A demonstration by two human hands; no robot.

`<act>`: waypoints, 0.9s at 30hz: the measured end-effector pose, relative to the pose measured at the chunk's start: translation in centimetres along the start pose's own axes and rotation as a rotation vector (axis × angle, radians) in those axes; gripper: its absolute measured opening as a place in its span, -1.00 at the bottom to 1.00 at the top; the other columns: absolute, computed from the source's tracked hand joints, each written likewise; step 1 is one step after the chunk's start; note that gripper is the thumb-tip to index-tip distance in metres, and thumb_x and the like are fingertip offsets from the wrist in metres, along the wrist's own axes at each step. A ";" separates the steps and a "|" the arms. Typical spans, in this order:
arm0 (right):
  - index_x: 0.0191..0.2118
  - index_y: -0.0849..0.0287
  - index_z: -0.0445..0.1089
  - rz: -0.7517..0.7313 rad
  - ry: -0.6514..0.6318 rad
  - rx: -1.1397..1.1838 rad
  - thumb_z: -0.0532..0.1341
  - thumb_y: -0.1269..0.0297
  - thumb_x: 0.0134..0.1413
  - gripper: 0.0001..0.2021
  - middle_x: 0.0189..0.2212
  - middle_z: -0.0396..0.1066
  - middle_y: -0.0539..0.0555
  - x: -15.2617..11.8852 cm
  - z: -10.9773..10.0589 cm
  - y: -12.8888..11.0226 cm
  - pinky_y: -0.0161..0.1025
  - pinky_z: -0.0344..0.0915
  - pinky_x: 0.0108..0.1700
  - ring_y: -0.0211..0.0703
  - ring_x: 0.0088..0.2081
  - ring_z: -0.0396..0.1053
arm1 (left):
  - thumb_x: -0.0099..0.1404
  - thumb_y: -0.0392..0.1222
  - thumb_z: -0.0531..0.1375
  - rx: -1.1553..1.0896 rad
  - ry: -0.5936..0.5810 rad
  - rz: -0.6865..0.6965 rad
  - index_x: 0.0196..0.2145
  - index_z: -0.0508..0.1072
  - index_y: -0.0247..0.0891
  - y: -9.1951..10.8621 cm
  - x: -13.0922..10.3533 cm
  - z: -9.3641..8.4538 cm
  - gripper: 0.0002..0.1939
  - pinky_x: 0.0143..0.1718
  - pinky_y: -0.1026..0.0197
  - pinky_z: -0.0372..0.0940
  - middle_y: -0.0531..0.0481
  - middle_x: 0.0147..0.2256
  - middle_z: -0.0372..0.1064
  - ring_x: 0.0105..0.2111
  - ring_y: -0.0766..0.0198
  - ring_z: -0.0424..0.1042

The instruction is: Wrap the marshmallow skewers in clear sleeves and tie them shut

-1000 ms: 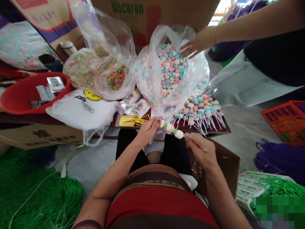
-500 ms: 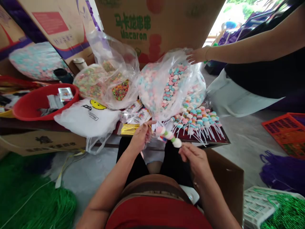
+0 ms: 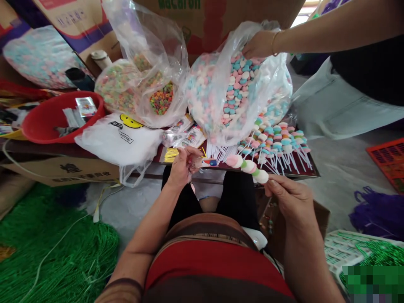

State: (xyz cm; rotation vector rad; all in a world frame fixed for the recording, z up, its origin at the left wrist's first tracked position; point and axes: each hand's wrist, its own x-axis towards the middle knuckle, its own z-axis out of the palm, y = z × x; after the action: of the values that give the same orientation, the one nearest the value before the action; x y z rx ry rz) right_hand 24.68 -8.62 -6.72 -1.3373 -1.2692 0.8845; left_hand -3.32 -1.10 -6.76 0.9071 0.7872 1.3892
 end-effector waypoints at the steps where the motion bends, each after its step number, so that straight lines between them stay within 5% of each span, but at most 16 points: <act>1: -0.28 0.08 0.66 -0.001 -0.019 -0.014 0.40 0.12 0.04 -0.81 -0.65 0.40 -0.05 0.0 -0.1 -0.1 -0.27 0.27 -0.50 -0.24 -0.58 0.32 | 0.12 0.56 0.15 0.009 0.005 -0.014 -0.48 0.46 -0.26 -0.1 0.0 0.1 -0.28 -0.73 0.37 -0.06 0.15 -0.67 0.12 -0.74 0.52 0.03; 8: -0.30 0.11 0.65 0.047 -0.146 -0.057 0.36 0.07 0.07 -0.77 -0.69 0.33 -0.06 0.1 0.2 -1.2 -0.29 0.22 -0.51 -0.26 -0.60 0.28 | 0.11 0.59 0.12 0.072 0.007 -0.012 -0.47 0.47 -0.26 -0.7 0.1 0.1 -0.25 -0.73 0.36 -0.04 0.15 -0.67 0.10 -0.72 0.49 0.04; 13: -0.40 0.18 0.58 0.192 -0.198 -0.052 0.33 -0.03 0.09 -0.66 -0.74 0.25 -0.07 0.1 0.0 -1.3 -0.31 0.06 -0.59 -0.32 -0.67 0.15 | 0.13 0.58 0.11 0.098 -0.093 0.031 -0.42 0.53 -0.26 -1.6 0.0 -0.6 -0.25 -0.70 0.35 -0.09 0.16 -0.67 0.06 -0.72 0.49 0.00; 19: -0.46 0.19 0.54 0.252 -0.229 -0.012 0.31 -0.05 0.10 -0.63 -0.79 0.13 -0.10 0.1 -0.1 -1.8 -0.31 -0.02 -0.62 -0.36 -0.71 0.05 | 0.19 0.34 0.29 0.349 -0.300 0.140 -0.18 0.61 -0.24 -1.9 0.0 -1.8 -0.44 -0.53 0.29 0.09 0.05 -0.52 0.33 -0.59 0.44 0.15; 27: -0.29 0.06 0.61 -0.013 -0.277 -0.256 0.31 -0.02 0.15 -0.73 -0.63 0.41 -0.05 0.7 -1.2 -2.0 -0.30 0.29 -0.49 -0.25 -0.57 0.34 | 0.24 0.35 0.22 0.502 -0.359 0.206 -0.10 0.60 -0.27 -1.5 0.0 -2.4 -0.39 -0.48 0.26 0.06 0.07 -0.52 0.29 -0.56 0.39 0.14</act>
State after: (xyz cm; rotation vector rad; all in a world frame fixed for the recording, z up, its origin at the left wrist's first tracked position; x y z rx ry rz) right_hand 25.57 -8.34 -4.43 -1.4369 -1.6485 0.9454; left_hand -4.73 -0.93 -9.23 1.6170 0.7917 1.1663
